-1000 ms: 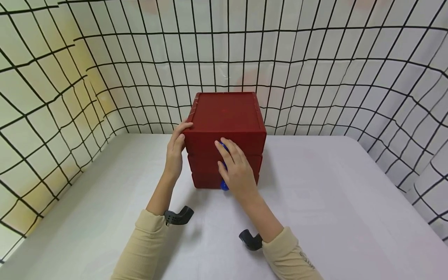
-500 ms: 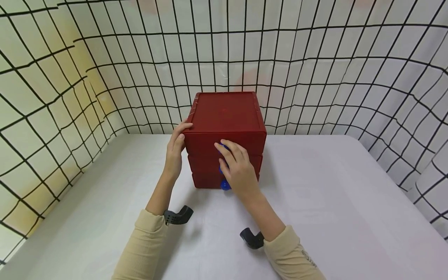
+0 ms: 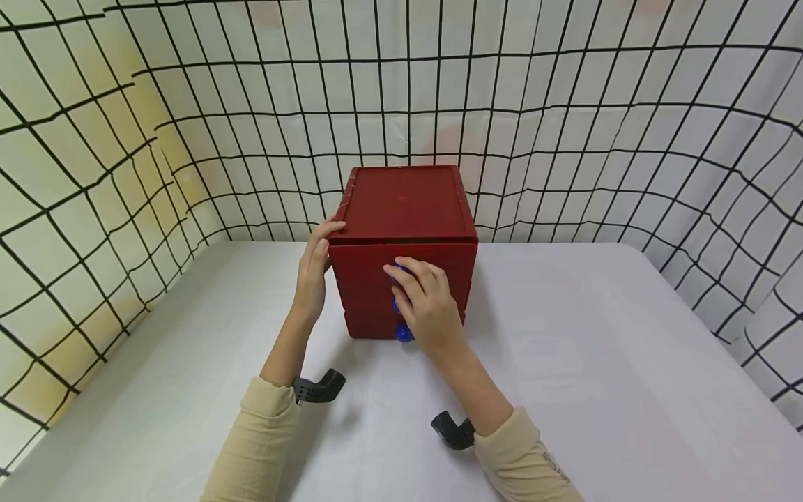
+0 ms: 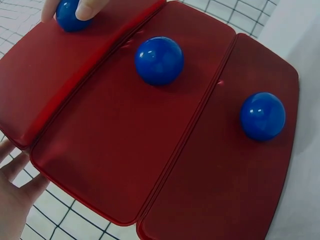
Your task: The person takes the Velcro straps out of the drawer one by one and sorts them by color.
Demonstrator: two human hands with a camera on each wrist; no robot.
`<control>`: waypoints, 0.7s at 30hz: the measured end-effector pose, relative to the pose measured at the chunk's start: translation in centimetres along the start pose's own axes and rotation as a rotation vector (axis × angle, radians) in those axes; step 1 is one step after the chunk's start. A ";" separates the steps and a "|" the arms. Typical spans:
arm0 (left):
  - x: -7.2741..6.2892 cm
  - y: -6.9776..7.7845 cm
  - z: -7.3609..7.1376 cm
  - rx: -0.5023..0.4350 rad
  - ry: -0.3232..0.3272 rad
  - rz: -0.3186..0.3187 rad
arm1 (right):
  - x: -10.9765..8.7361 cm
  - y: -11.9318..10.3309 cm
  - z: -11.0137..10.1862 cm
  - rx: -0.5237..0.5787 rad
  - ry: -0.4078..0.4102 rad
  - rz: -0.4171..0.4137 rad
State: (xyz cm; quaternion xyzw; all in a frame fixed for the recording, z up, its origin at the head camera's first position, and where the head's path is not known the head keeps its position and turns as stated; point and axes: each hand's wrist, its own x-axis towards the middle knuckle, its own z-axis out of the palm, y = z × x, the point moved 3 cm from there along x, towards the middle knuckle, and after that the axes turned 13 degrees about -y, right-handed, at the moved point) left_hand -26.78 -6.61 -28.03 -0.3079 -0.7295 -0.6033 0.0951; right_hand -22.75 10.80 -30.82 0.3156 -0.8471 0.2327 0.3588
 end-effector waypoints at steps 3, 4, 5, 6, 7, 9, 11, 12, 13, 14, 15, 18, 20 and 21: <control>0.0 0.0 0.0 -0.002 -0.005 -0.001 | -0.1 -0.1 -0.1 -0.006 0.010 -0.005; 0.0 0.0 0.0 -0.002 -0.006 0.001 | -0.1 -0.1 -0.1 -0.008 0.012 -0.008; 0.0 0.0 0.0 -0.003 -0.006 0.001 | -0.1 -0.2 -0.2 -0.013 0.015 -0.014; 0.0 0.0 0.0 -0.004 -0.007 0.002 | -0.1 -0.2 -0.2 -0.016 0.019 -0.021; 0.0 0.0 0.0 -0.004 -0.007 0.002 | -0.1 -0.2 -0.2 -0.019 0.021 -0.025; 0.1 0.0 0.0 -0.002 -0.008 0.000 | -0.1 -0.3 -0.3 -0.022 0.024 -0.031; 0.1 0.0 0.0 -0.002 -0.009 -0.002 | -0.2 -0.4 -0.4 -0.017 0.021 -0.028; 0.0 0.0 0.0 -0.003 -0.009 -0.002 | -0.2 -0.4 -0.4 -0.013 0.019 -0.025; 0.0 0.0 0.0 -0.002 -0.009 -0.004 | -0.3 -0.4 -0.5 -0.010 0.012 -0.020; 0.0 0.0 0.0 -0.002 -0.008 -0.004 | -0.3 -0.5 -0.5 -0.008 0.007 -0.016; 0.0 -0.1 0.0 -0.003 -0.007 -0.005 | -0.4 -0.6 -0.6 -0.007 0.003 -0.013; 0.2 -1.0 -0.1 -0.001 -0.003 0.008 | -0.4 -0.7 -0.6 -0.006 0.003 -0.012; 0.2 -1.0 -0.1 -0.001 -0.003 0.009 | -0.5 -0.8 -0.7 -0.011 0.007 -0.016; 0.2 -0.9 -0.1 -0.001 -0.004 0.011 | -0.5 -0.8 -0.7 -0.011 0.011 -0.019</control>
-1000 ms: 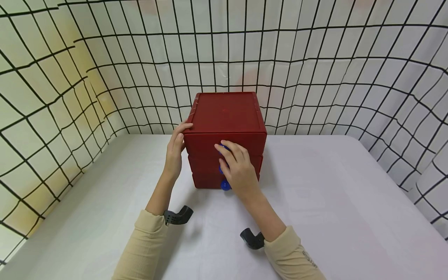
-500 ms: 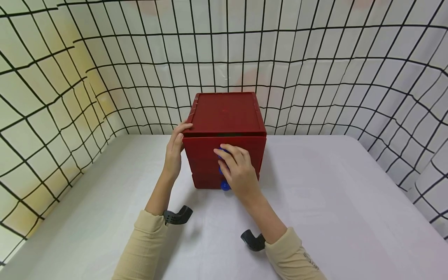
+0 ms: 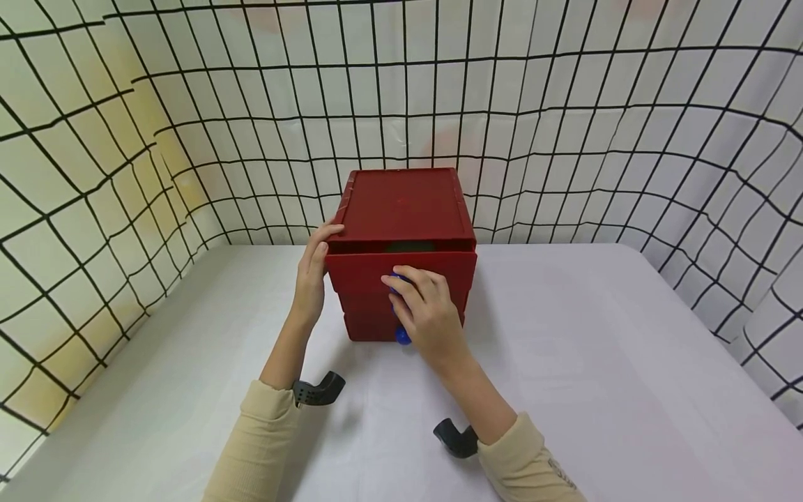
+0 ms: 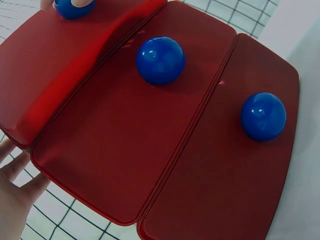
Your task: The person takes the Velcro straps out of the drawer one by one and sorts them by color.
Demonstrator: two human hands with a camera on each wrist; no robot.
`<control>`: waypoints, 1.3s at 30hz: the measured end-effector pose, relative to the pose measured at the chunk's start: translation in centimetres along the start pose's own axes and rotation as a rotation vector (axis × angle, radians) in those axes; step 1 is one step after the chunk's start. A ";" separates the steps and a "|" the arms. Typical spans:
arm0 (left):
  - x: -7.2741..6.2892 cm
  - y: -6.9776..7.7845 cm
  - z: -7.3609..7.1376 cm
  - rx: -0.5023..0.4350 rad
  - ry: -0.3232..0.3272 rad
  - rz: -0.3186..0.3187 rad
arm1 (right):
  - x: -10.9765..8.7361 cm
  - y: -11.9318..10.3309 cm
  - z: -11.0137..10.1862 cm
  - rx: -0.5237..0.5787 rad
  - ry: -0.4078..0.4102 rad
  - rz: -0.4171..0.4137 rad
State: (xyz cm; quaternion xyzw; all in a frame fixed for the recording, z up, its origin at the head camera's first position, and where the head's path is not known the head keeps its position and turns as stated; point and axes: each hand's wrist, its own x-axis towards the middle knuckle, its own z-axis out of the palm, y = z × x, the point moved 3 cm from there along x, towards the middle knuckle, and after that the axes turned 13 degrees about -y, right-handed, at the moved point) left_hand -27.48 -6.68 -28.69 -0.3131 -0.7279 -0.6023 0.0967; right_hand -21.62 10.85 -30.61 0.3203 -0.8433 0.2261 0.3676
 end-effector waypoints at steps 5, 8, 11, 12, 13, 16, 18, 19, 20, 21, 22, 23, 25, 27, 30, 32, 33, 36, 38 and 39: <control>-0.2 0.9 0.1 -0.005 -0.003 -0.010 | -0.1 -0.1 0.0 -0.003 0.004 -0.005; -0.2 0.9 0.0 -0.005 0.001 -0.011 | -0.2 -0.1 -0.1 0.000 0.007 -0.012; -0.2 0.8 0.0 -0.005 0.002 -0.012 | -0.3 -0.2 -0.1 0.004 0.013 -0.025; -0.2 0.8 0.0 -0.007 0.002 -0.011 | -0.3 -0.2 -0.1 0.009 0.019 -0.032; -0.2 0.8 0.0 -0.009 0.001 -0.010 | -0.3 -0.2 -0.1 0.011 0.024 -0.040; -0.1 0.8 0.0 -0.008 0.001 -0.006 | -0.3 -0.2 -0.2 0.019 0.044 -0.062; 0.0 0.8 0.0 -0.007 0.001 -0.006 | -0.3 -0.2 -0.2 0.020 0.060 -0.076; 0.0 0.8 0.0 -0.004 0.001 -0.008 | -0.3 -0.3 -0.2 0.020 0.067 -0.080; 0.0 0.8 0.0 -0.002 0.000 -0.011 | -0.3 -0.3 -0.3 0.021 0.074 -0.085; 0.0 0.8 0.0 -0.002 0.000 -0.013 | -0.3 -0.4 -0.3 0.022 0.079 -0.089; -0.1 0.8 0.0 -0.002 0.000 -0.015 | -0.4 -0.4 -0.3 0.022 0.083 -0.092; -0.1 0.8 0.0 0.000 0.000 -0.016 | -0.4 -0.4 -0.3 0.024 0.086 -0.095; -0.1 0.8 0.1 -0.004 -0.001 -0.018 | -0.5 -0.5 -0.4 0.029 0.091 -0.103; -0.1 0.8 0.1 -0.009 -0.005 -0.016 | -0.6 -0.6 -0.4 0.030 0.092 -0.111; -0.2 0.8 0.1 -0.014 -0.007 -0.017 | -0.7 -0.7 -0.5 0.027 0.096 -0.117; -0.2 0.8 0.1 -0.015 -0.008 -0.018 | -0.7 -0.7 -0.5 0.023 0.101 -0.123; -0.2 0.8 0.1 -0.018 -0.009 -0.018 | -0.8 -0.8 -0.5 0.021 0.104 -0.125; -0.2 0.8 0.1 -0.022 -0.011 -0.019 | -0.8 -0.9 -0.6 0.021 0.111 -0.135; -0.2 0.8 0.1 -0.026 -0.013 -0.018 | -0.8 -0.9 -0.6 0.023 0.112 -0.140; -0.2 0.8 0.1 -0.027 -0.014 -0.018 | -0.8 -1.0 -0.6 0.023 0.112 -0.141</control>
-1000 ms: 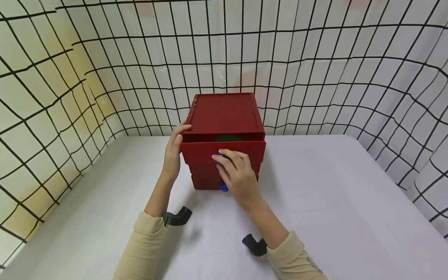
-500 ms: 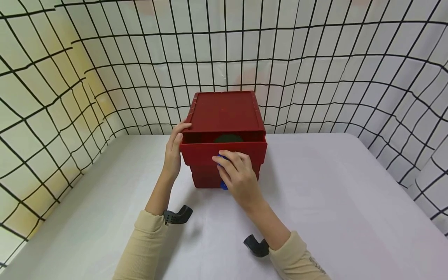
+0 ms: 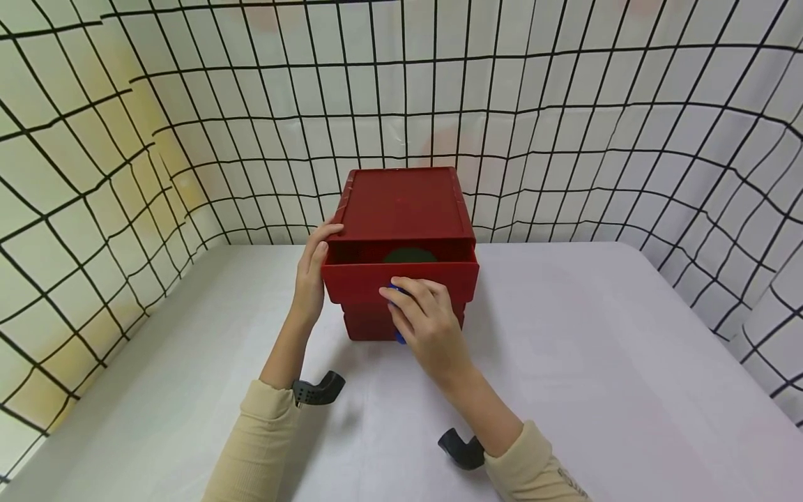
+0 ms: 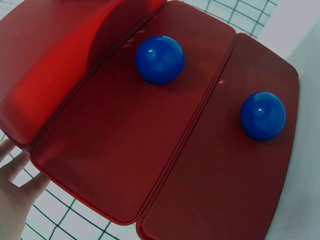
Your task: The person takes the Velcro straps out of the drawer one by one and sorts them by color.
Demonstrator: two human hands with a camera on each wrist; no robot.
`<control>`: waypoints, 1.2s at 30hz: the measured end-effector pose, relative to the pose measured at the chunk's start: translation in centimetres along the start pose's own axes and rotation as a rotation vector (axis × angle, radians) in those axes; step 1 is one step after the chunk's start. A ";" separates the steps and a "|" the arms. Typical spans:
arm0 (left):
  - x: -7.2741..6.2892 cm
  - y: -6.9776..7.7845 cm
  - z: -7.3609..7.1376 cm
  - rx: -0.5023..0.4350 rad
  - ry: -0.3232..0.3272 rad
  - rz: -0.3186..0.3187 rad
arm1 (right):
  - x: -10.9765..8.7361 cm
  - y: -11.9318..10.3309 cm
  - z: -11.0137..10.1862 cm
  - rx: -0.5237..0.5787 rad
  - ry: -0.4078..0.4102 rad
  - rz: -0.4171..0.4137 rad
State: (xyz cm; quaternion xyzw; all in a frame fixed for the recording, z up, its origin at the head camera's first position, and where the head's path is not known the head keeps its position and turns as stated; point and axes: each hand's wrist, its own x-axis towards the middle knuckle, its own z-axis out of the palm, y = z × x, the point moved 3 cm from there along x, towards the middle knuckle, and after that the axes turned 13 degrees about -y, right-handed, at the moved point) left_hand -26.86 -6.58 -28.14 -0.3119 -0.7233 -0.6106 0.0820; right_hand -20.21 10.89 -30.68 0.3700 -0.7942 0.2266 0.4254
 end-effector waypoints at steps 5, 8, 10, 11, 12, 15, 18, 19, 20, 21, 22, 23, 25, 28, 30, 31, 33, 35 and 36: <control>0.0 0.0 0.0 -0.002 0.000 0.000 | 0.0 -0.2 -0.1 0.007 -0.003 -0.005; 0.0 0.1 0.0 -0.006 -0.002 0.010 | -0.1 -0.2 -0.2 0.006 -0.005 -0.007; 0.0 0.2 0.0 -0.008 -0.002 0.016 | 0.0 -0.3 -0.2 -0.001 -0.004 -0.009; 0.0 0.2 0.0 -0.008 -0.002 0.019 | 0.0 -0.4 -0.2 -0.004 -0.004 -0.011; 0.0 0.1 0.0 -0.008 -0.002 0.021 | 0.0 -0.4 -0.3 -0.006 -0.002 -0.013; 0.0 -0.2 0.0 -0.009 0.000 0.027 | 0.0 -0.5 -0.3 -0.014 0.006 -0.023; 0.2 -1.2 -0.2 -0.010 0.002 0.035 | 0.0 -0.6 -0.4 -0.019 0.019 -0.038; 0.3 -1.6 -0.2 -0.009 0.003 0.040 | 0.0 -0.7 -0.5 -0.020 0.023 -0.044; 0.4 -2.0 -0.3 -0.008 0.004 0.044 | 0.0 -0.7 -0.5 -0.023 0.026 -0.049; 0.5 -2.4 -0.4 -0.006 0.006 0.049 | 0.0 -0.8 -0.5 -0.025 0.028 -0.055; 0.5 -2.7 -0.4 -0.002 0.008 0.052 | 0.0 -0.8 -0.6 -0.025 0.030 -0.059; 0.5 -2.5 -0.4 -0.002 0.008 0.050 | 0.0 -0.9 -0.6 -0.027 0.030 -0.063; 0.3 -1.7 -0.3 -0.003 0.008 0.042 | 0.0 -1.0 -0.7 -0.030 0.031 -0.071; 0.0 -0.4 -0.1 -0.012 0.000 0.022 | 0.0 -1.1 -0.8 -0.035 0.037 -0.085; -0.1 0.0 0.0 -0.017 -0.005 0.015 | -0.1 -1.2 -0.9 -0.042 0.040 -0.093; -0.1 -0.1 0.0 -0.018 -0.006 0.014 | -0.1 -1.2 -0.9 -0.044 0.041 -0.097; -0.1 -0.1 0.0 -0.018 -0.008 0.017 | -0.1 -1.3 -1.0 -0.046 0.039 -0.099; 0.0 -0.1 0.0 -0.018 -0.008 0.020 | -0.2 -1.4 -1.0 -0.048 0.037 -0.099; 0.0 -0.1 0.0 -0.017 -0.008 0.022 | -0.2 -1.4 -1.1 -0.046 0.036 -0.099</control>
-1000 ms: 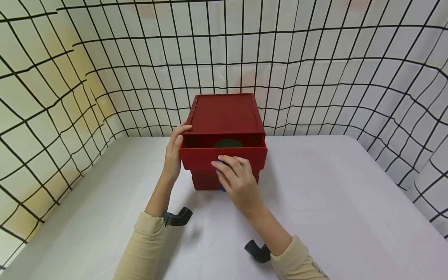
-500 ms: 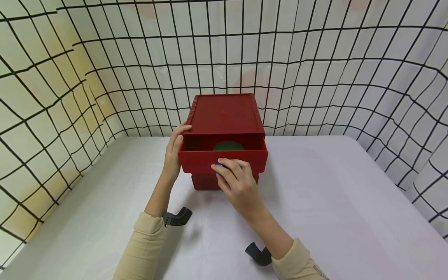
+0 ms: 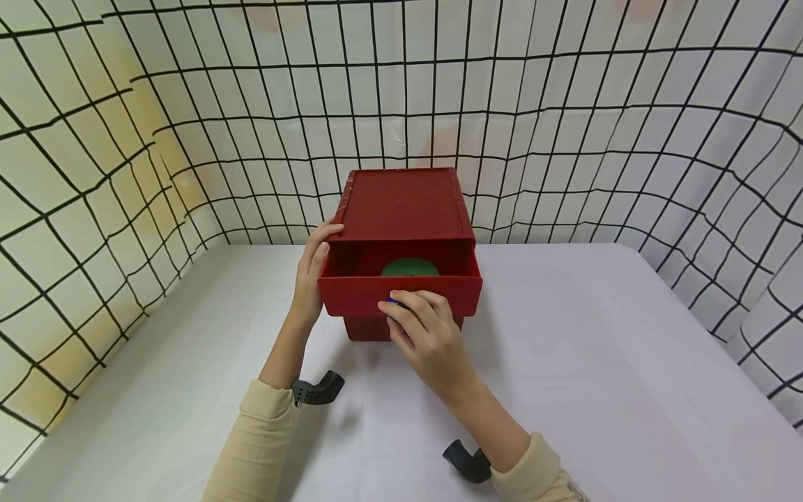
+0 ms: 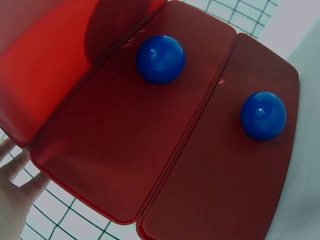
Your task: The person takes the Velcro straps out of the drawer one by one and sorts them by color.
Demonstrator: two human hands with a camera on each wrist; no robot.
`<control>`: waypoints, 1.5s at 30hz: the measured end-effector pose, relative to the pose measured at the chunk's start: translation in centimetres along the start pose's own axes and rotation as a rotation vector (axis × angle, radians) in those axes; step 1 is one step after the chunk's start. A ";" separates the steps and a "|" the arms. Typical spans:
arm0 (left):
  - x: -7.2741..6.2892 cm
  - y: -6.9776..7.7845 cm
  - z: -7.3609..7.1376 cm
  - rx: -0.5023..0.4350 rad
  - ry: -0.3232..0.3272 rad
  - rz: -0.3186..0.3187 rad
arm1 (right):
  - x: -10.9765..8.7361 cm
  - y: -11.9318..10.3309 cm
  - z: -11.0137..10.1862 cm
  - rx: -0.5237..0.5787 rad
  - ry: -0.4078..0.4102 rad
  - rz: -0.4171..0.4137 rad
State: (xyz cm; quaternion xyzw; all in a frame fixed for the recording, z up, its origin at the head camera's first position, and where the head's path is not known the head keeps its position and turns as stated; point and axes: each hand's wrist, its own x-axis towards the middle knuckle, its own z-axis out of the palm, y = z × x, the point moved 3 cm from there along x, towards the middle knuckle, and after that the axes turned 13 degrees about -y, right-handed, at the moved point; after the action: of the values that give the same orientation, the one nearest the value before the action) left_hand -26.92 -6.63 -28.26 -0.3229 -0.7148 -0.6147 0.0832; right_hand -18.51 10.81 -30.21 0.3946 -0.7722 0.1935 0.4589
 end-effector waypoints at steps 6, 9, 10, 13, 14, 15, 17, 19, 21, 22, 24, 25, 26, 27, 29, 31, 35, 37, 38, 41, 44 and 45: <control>0.0 0.1 0.0 0.000 0.003 0.000 | -0.1 -0.2 -0.1 0.001 0.003 -0.008; -0.1 0.2 0.0 0.003 0.007 -0.006 | -0.1 -0.2 -0.2 0.001 0.003 -0.012; -0.1 0.2 0.0 0.006 0.008 -0.008 | -0.2 -0.3 -0.2 0.001 0.004 -0.013; -0.1 0.3 0.0 0.015 0.012 -0.011 | -0.1 -0.4 -0.2 -0.003 0.003 -0.014; -0.1 0.3 0.0 0.020 0.013 -0.010 | -0.1 -0.4 -0.2 -0.005 0.004 -0.014; -0.1 0.3 0.0 0.022 0.015 -0.010 | -0.1 -0.4 -0.2 -0.007 0.004 -0.014; 0.0 0.4 -0.1 0.024 0.019 -0.007 | -0.1 -0.4 -0.2 -0.012 0.006 -0.016; 0.0 0.4 -0.1 0.019 0.023 -0.004 | -0.1 -0.5 -0.2 -0.015 0.012 -0.020; 0.1 0.4 -0.2 0.013 0.027 -0.001 | -0.1 -0.5 -0.2 -0.015 0.019 -0.024; 0.1 0.4 -0.2 0.010 0.029 0.000 | -0.1 -0.5 -0.2 -0.015 0.022 -0.026; 0.0 0.5 -0.3 0.006 0.032 0.000 | -0.1 -0.5 -0.2 -0.012 0.028 -0.031; 0.0 0.5 -0.3 0.005 0.034 0.000 | -0.1 -0.6 -0.2 -0.011 0.029 -0.033; 0.0 0.5 -0.3 0.005 0.036 0.000 | -0.1 -0.6 -0.1 -0.009 0.030 -0.034; 0.0 0.6 -0.4 0.003 0.037 0.001 | -0.1 -0.6 -0.1 -0.008 0.030 -0.035; 0.0 0.6 -0.4 -0.001 0.037 0.005 | 0.0 -0.7 -0.1 -0.009 0.032 -0.037; 0.0 0.7 -0.4 -0.005 0.036 0.009 | 0.0 -0.7 -0.1 -0.011 0.036 -0.040; 0.1 0.8 -0.5 -0.009 0.031 0.011 | 0.1 -0.7 -0.1 -0.011 0.041 -0.045; 0.1 0.9 -0.5 -0.014 0.029 0.007 | 0.1 -0.7 -0.2 -0.008 0.043 -0.048; 0.1 0.9 -0.5 -0.016 0.029 0.006 | 0.1 -0.7 -0.2 -0.009 0.045 -0.053; 0.1 0.9 -0.5 -0.026 0.028 0.003 | 0.2 -0.7 -0.2 -0.012 0.054 -0.067; 0.1 0.6 -0.6 -0.034 0.026 0.004 | 0.2 -0.8 -0.2 -0.018 0.065 -0.082; 0.2 0.3 -0.6 -0.034 0.025 0.004 | 0.2 -0.8 -0.2 -0.018 0.068 -0.086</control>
State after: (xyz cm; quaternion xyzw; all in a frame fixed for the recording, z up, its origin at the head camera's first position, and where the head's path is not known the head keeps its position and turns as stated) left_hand -27.03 -7.15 -27.76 -0.3179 -0.7024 -0.6307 0.0880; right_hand -17.86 10.37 -30.03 0.4165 -0.7402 0.1799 0.4962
